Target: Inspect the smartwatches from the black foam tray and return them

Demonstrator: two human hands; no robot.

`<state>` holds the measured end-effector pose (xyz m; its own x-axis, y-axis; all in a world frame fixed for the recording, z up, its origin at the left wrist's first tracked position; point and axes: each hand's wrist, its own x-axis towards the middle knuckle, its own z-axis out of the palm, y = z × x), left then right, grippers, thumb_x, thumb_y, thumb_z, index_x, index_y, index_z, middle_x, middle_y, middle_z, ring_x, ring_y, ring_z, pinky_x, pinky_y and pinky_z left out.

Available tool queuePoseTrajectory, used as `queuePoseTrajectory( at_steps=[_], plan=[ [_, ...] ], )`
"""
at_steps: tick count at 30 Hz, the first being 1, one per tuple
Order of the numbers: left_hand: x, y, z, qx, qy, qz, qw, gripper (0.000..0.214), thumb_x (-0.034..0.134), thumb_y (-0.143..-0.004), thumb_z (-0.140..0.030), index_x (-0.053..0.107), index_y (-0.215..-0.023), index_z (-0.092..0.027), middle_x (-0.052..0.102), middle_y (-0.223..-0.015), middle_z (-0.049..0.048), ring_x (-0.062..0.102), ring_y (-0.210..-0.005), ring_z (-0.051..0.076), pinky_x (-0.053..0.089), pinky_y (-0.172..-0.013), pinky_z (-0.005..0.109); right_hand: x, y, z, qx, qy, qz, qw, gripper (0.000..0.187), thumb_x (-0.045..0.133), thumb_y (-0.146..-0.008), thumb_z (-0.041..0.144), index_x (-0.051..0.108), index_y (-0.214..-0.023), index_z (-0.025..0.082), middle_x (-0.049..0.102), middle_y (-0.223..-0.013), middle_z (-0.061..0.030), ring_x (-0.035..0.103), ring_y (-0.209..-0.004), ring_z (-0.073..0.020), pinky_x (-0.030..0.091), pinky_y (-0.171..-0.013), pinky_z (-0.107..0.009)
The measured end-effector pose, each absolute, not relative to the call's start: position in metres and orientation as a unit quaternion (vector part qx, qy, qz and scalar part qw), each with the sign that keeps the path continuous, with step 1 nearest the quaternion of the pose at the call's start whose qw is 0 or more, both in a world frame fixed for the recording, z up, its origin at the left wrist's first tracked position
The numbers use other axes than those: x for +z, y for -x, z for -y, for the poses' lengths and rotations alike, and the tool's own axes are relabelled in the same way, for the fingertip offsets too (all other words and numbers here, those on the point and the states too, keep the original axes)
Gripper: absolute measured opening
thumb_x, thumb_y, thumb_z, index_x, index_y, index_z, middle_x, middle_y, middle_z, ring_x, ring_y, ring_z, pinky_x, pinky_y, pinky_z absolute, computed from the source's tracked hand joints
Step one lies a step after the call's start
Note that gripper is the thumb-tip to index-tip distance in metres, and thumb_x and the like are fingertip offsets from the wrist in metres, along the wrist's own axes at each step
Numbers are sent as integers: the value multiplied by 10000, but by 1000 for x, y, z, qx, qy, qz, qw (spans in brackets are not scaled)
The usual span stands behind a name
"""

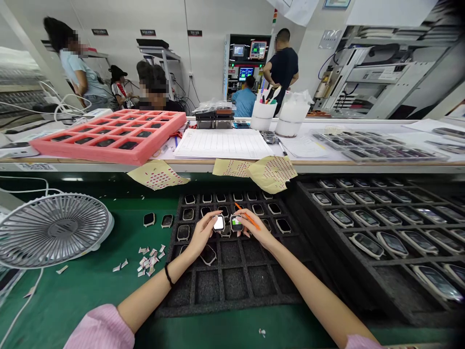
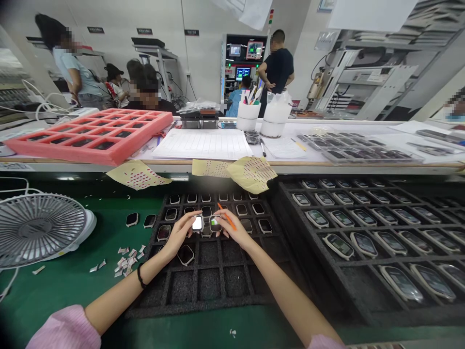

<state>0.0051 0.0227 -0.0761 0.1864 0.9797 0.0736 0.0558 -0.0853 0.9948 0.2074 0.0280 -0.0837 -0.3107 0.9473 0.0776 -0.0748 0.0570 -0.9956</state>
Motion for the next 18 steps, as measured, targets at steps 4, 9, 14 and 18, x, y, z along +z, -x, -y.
queuePoseTrajectory(
  at_steps=[4, 9, 14, 18],
  plan=[
    [-75, -6, -22, 456, -583, -445, 505, 426, 556, -829, -502, 671, -1044, -153, 519, -645, -18, 379, -499, 85, 271, -448, 205, -84, -208, -28, 566, 388, 578, 442, 270, 586, -851, 441, 560, -965, 197, 580, -703, 26, 582, -479, -94, 306, -366, -185],
    [-82, -5, -25, 457, -587, -432, 510, 429, 565, -842, -450, 627, -1146, -153, 561, -686, -3, 422, -510, 88, 308, -452, 202, -85, -207, -29, 573, 372, 584, 439, 311, 640, -811, 416, 524, -1017, 215, 601, -859, -10, 628, -574, -116, 313, -365, -177],
    [-91, -6, -27, 463, -601, -413, 504, 531, 651, -784, -345, 523, -1271, -181, 629, -1138, 103, 616, -899, 188, 489, -666, 245, -87, -207, -30, 578, 367, 592, 425, 392, 707, -758, 353, 490, -1064, 239, 600, -996, -39, 651, -662, -131, 327, -372, -164],
    [-91, -6, -27, 457, -608, -419, 495, 518, 658, -775, -325, 526, -1255, -180, 631, -1155, 105, 623, -985, 217, 516, -757, 292, -86, -207, -29, 574, 374, 590, 428, 392, 730, -740, 343, 504, -1043, 240, 602, -954, -22, 651, -658, -132, 335, -373, -166]
  ],
)
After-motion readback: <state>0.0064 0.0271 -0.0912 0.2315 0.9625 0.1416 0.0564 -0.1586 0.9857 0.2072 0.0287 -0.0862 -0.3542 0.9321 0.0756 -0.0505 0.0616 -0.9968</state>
